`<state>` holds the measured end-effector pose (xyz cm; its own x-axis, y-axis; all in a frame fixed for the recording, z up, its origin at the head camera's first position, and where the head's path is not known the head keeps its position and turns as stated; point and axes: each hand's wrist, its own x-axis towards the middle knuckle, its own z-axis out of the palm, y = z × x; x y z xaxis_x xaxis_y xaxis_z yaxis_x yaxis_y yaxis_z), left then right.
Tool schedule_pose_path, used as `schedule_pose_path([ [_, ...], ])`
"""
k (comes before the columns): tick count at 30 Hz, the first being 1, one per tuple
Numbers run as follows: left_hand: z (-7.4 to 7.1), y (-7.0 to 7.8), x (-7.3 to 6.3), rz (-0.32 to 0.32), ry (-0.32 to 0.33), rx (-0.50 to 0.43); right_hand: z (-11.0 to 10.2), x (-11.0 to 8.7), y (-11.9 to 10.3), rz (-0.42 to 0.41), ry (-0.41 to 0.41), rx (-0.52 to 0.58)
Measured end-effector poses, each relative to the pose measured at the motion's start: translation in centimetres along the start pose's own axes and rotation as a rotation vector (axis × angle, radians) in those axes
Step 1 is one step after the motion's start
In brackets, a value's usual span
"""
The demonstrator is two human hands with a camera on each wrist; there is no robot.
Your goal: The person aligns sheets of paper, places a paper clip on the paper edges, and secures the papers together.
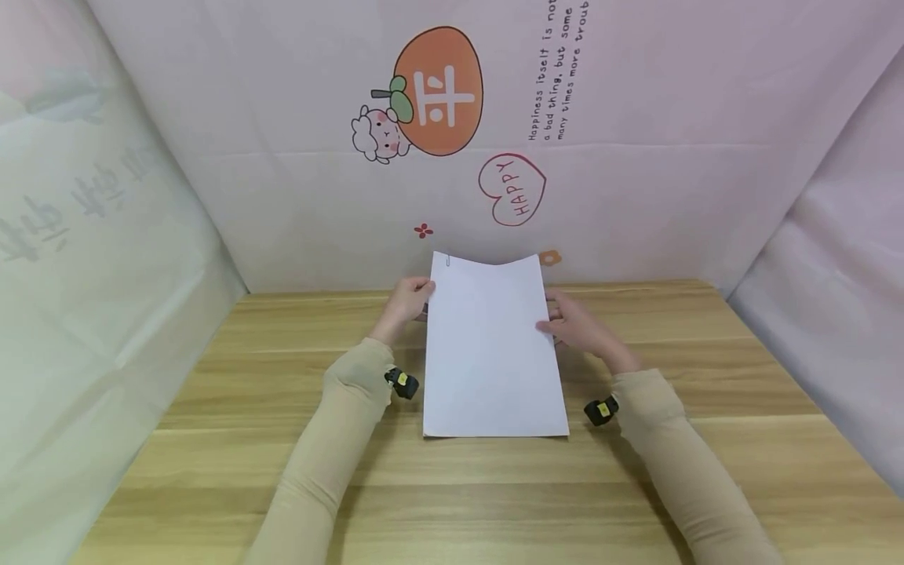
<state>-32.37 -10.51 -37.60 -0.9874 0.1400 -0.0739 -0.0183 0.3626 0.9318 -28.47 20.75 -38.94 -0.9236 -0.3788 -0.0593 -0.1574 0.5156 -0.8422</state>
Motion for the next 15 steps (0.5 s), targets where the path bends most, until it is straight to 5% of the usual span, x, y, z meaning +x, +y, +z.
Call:
schedule_pose_path([
  [15, 0.8, -1.3, 1.0, -0.046, 0.000, 0.064, 0.5, 0.0, 0.2, 0.116, 0.037, 0.062],
])
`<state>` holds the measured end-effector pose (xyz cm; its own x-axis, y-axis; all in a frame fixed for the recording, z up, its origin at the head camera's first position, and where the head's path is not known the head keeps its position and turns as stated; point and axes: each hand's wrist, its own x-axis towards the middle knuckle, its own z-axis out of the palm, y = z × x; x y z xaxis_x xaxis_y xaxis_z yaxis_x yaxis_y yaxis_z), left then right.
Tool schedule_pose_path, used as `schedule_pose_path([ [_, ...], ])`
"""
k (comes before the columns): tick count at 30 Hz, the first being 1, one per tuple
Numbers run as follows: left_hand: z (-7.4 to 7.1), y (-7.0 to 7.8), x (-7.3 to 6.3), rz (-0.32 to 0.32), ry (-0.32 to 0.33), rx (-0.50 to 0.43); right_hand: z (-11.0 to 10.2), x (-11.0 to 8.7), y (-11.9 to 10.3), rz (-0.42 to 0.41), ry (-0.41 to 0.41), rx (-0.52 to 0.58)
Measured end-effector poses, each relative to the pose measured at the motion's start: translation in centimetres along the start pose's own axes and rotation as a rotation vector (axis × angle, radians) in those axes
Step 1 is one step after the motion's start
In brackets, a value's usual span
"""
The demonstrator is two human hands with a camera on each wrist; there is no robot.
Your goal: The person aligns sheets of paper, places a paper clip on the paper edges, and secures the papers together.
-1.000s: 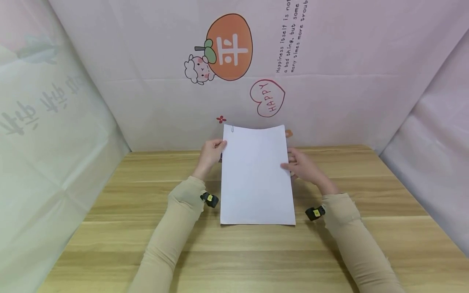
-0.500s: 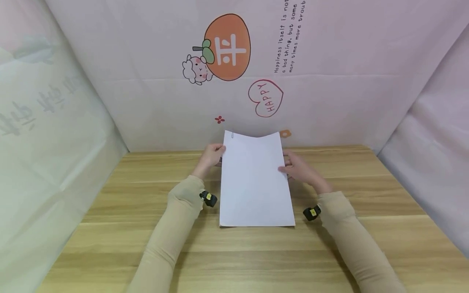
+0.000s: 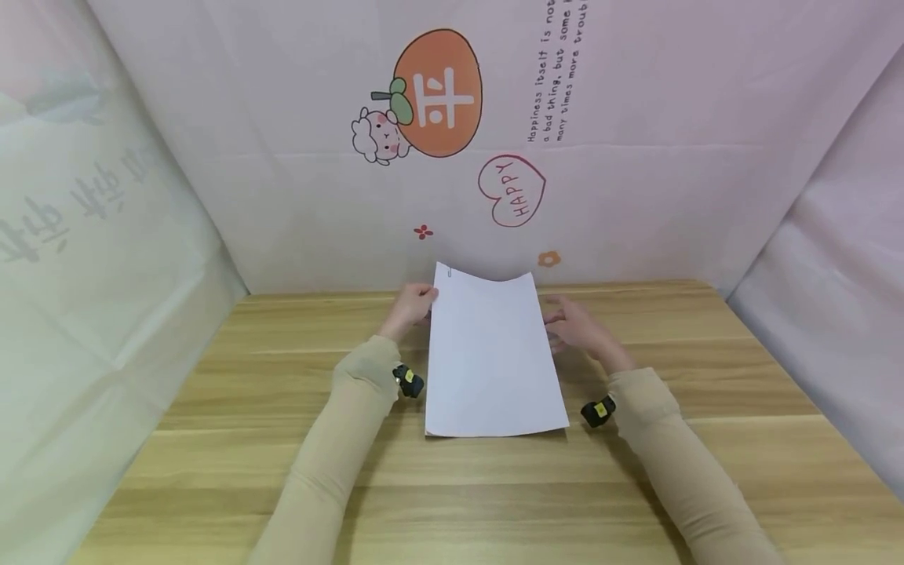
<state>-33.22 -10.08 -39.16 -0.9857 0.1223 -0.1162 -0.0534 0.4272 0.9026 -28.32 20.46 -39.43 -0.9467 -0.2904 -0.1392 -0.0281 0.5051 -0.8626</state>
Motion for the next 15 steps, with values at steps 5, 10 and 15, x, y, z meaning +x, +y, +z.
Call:
schedule_pose_path([
  [5, 0.38, -0.57, 0.40, -0.027, -0.005, 0.000, 0.39, -0.07, 0.38, 0.008, -0.016, 0.001],
  [10, 0.68, -0.80, 0.63, -0.030, -0.006, 0.013, 0.46, -0.07, 0.69, -0.014, -0.047, 0.012],
  [15, 0.97, -0.88, 0.71, -0.029, -0.025, 0.021, 0.46, 0.03, 0.93, -0.025, -0.065, 0.018],
])
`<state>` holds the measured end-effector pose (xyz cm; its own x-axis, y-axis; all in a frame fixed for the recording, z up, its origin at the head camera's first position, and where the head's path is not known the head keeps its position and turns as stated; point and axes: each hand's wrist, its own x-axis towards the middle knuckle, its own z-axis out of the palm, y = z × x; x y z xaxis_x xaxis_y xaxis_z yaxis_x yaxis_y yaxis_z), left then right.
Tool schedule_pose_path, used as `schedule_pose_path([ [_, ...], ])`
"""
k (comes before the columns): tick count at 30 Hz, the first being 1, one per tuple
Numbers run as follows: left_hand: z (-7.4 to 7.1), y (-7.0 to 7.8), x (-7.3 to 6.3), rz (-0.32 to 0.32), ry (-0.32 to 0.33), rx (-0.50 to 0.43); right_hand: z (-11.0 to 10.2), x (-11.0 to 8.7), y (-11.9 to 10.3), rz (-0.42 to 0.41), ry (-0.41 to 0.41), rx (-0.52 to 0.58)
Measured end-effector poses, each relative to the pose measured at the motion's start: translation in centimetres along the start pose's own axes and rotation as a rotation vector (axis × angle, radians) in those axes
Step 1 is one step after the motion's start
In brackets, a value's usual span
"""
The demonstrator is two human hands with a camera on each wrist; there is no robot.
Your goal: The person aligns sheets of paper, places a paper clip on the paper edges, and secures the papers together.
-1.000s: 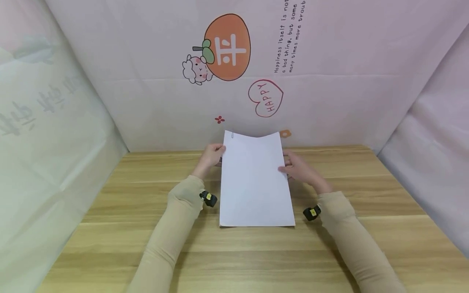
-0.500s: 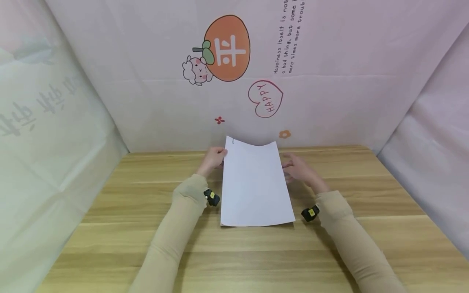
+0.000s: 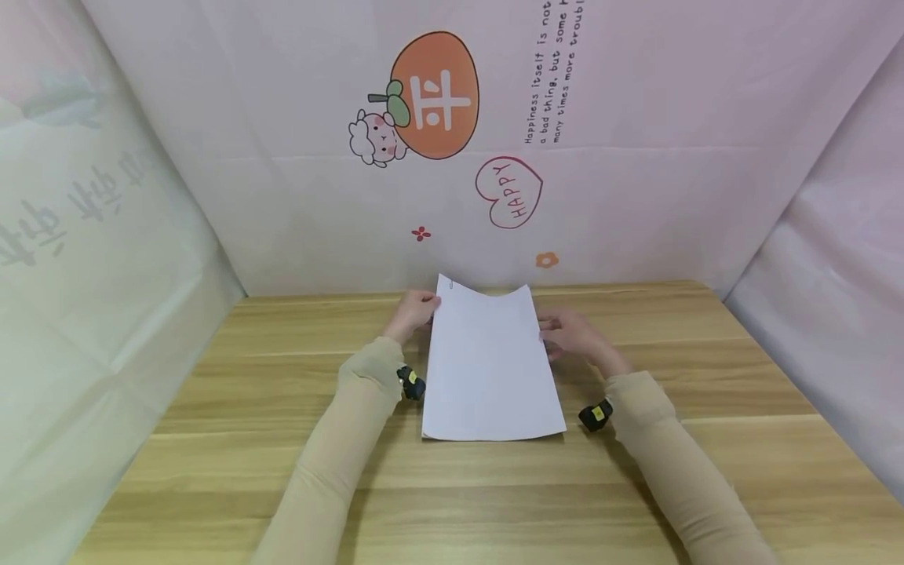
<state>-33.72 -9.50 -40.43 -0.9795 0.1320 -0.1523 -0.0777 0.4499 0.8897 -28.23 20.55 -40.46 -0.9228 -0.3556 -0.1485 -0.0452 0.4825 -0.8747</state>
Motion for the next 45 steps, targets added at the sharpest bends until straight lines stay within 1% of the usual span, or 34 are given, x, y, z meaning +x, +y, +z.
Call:
schedule_pose_path([
  [5, 0.0, 0.0, -0.1, -0.015, -0.005, 0.020, 0.0, 0.0, 0.2, 0.017, -0.010, 0.007],
  [9, 0.0, -0.3, -0.1, -0.025, -0.016, 0.049, -0.1, -0.1, 0.3, 0.026, -0.022, -0.018],
  [15, 0.1, -0.6, -0.3, -0.036, -0.025, 0.042, -0.1, 0.2, 0.9, 0.074, -0.031, -0.044],
  [21, 0.1, -0.7, -0.5, -0.020, -0.033, 0.067, -0.1, 0.1, 1.0, 0.079, -0.047, -0.052],
  [26, 0.1, -0.8, -0.6, -0.007, -0.035, 0.053, -0.3, 0.0, 1.0, 0.101, -0.048, -0.028],
  [34, -0.1, -0.8, -0.9, -0.034, -0.032, 0.035, -0.4, 0.1, 1.1, 0.110, -0.071, -0.002],
  [39, -0.2, -0.7, -1.1, -0.044, -0.030, 0.018, -0.6, 0.1, 1.0, 0.119, -0.059, -0.042],
  [45, -0.3, -0.4, -1.5, -0.067, -0.017, 0.049, -0.7, 0.0, 0.9, 0.124, -0.041, -0.080],
])
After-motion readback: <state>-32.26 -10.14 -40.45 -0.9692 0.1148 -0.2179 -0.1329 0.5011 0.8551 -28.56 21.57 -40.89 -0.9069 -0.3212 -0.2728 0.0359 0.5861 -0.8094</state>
